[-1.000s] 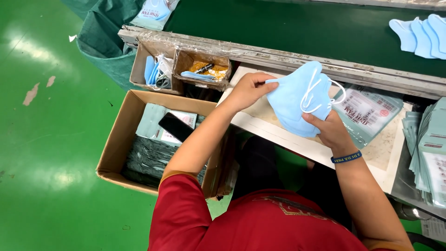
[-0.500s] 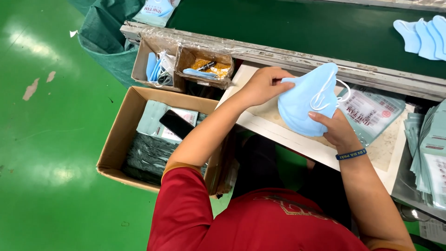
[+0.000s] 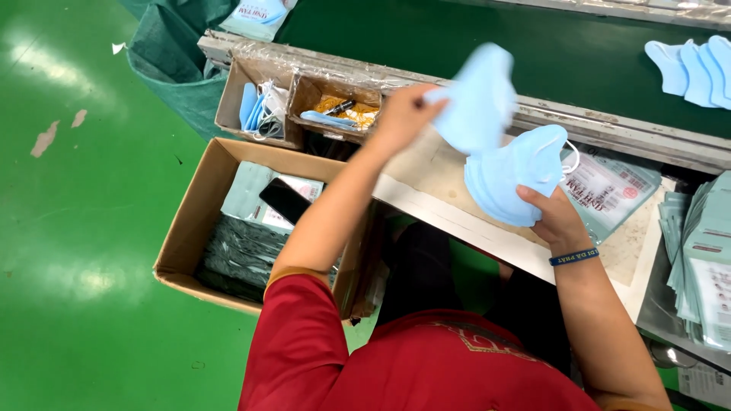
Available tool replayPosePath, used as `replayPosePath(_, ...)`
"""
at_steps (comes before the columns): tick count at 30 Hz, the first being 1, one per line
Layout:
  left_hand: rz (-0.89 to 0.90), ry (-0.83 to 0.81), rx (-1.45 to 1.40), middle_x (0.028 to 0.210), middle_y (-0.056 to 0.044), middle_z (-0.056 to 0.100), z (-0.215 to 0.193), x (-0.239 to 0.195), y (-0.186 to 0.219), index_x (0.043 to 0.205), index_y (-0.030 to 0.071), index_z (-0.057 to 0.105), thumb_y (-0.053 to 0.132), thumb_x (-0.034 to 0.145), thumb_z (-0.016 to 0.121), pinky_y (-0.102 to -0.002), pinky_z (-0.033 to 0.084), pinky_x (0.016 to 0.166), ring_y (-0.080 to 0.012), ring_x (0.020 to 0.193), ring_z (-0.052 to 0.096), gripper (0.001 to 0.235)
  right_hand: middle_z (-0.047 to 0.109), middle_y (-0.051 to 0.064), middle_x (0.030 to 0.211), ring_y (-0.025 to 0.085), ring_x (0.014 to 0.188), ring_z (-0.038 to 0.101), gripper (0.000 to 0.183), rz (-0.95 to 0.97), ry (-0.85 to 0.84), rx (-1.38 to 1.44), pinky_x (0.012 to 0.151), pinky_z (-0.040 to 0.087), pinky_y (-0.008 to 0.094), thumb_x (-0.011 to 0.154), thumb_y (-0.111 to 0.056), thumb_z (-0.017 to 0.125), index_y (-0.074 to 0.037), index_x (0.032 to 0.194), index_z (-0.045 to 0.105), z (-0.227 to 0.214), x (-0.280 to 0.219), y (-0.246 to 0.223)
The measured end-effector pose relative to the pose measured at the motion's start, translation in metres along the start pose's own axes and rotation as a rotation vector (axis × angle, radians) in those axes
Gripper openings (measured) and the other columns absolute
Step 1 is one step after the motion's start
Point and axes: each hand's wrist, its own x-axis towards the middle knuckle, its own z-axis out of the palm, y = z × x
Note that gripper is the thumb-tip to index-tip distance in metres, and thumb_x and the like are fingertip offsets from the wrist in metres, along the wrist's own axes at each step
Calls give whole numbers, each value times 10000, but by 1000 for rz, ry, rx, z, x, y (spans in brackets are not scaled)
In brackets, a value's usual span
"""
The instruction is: Packing individual or small groups of masks into plastic sleeves on a conveyor belt system.
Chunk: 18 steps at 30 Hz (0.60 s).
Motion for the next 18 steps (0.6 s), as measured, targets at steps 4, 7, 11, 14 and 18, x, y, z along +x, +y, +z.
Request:
replayPosePath(4,-344,388,-144,713,10,666,-58,8,-63,1063,23,772,209,881,772,-278,436,555,-76,610,534,260,552,116,1431,264,1324,552,743,34,42,10,1061,501,407,883,-162,744,-8,1528,411,-12,0,5)
replayPosePath(7,-481,533,-184,752,-31,662,-90,0,-91,1075,-25,783,207,905,760,-296,413,555,-97,624,523,289,551,111,1425,264,1317,548,735,37,45,16,1059,498,406,886,-155,742,-13,1529,415,-14,1,5)
replayPosePath(11,-184,667,913,1124,-180,703,-82,-18,-85,1250,-15,675,388,801,843,-424,512,834,-299,1027,658,627,550,94,1417,252,1316,544,741,8,18,16,1057,493,401,873,-144,749,-31,1524,415,-6,2,1)
replayPosePath(14,-312,120,70,1283,-135,678,-31,-17,-77,1446,29,554,512,846,771,-401,582,1002,-257,1149,701,800,566,94,1407,248,1302,565,719,39,37,-19,1059,505,397,874,-131,747,-15,1507,427,0,3,1)
replayPosePath(18,-278,-223,100,1371,-116,619,5,-26,3,1577,89,419,530,876,769,-412,510,1010,-244,1268,563,899,606,85,1352,221,1236,606,665,65,22,-89,1014,528,376,877,-119,741,-13,1472,462,23,-2,-10)
